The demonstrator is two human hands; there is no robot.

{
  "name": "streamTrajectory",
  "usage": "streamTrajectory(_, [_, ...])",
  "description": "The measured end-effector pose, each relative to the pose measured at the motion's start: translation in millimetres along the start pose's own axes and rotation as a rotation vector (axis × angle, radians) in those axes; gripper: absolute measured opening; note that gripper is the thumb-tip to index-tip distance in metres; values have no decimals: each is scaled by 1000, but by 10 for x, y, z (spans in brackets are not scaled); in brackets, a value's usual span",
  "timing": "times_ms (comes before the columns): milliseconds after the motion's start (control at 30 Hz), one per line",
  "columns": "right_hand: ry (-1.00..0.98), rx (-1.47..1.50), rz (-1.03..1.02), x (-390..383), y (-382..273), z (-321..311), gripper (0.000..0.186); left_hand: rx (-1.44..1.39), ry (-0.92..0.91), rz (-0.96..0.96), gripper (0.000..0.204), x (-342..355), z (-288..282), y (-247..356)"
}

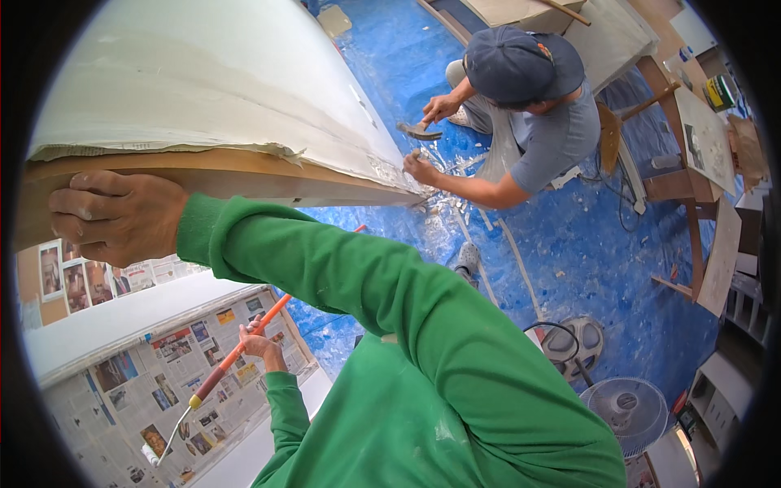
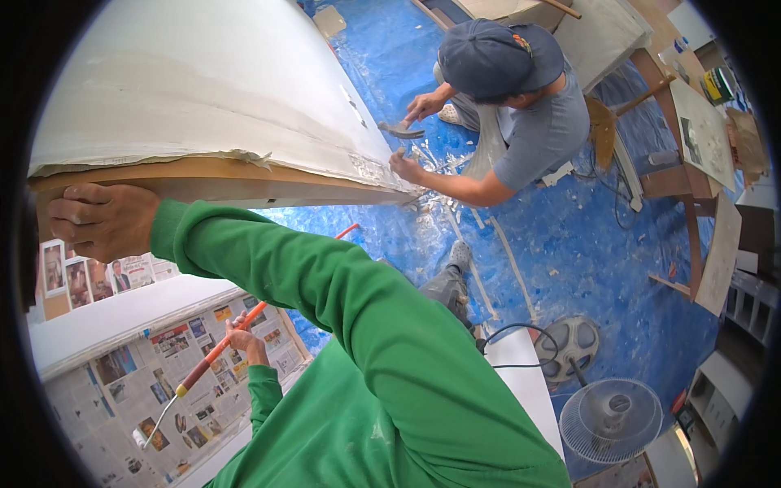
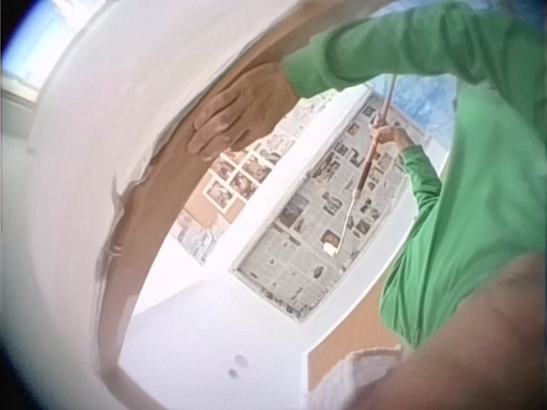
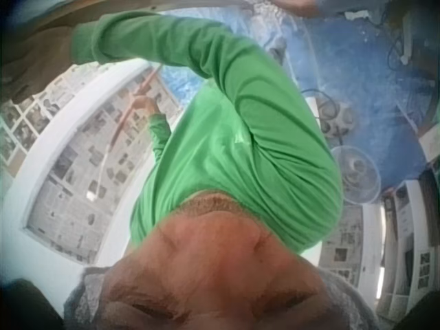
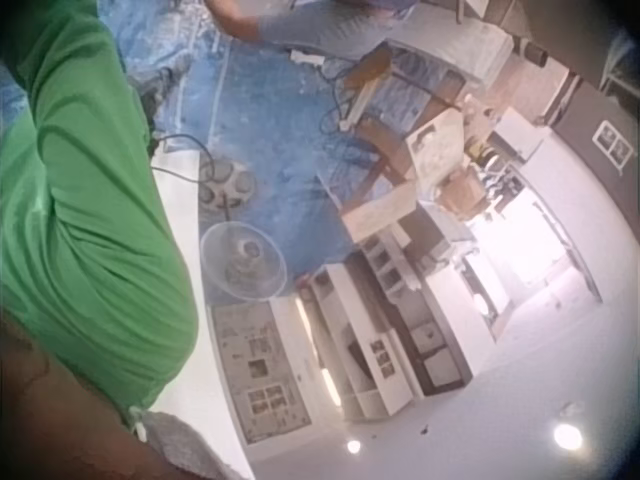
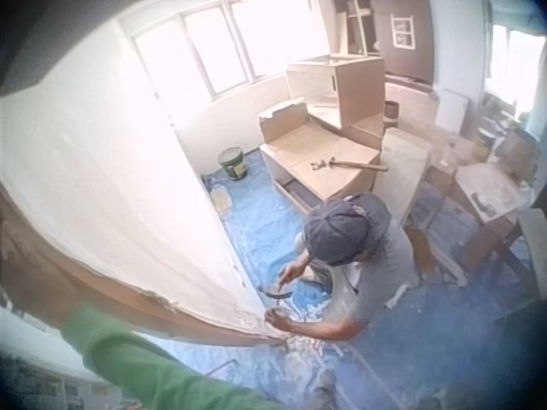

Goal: The person paints the ceiling using a long-handled roller, repeatedly dipping it into a paint bucket. Another person is seen sitting on the floor working on a wall section nearby.

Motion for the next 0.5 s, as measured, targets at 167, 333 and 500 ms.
streamTrajectory(167, [9,-4,18,-8,-1,3,7,55,20,45,27,-63,46,36])
streamTrajectory(333, [12,-19,3,-7,-4,2,7,31,14,22,28,-55,38,29])
streamTrajectory(500, [-39,4,-11,-22,-8,21,6,11,22,2,26,-8,20,5])
Point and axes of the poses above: each hand's wrist, its own x-axis towards the middle knuckle, its own z-axis out of the palm, y = z × x, the point moved 6 cm from there along x, towards the middle knuckle, and after that the axes turned 9 degrees about -z, right-handed, at the moved point
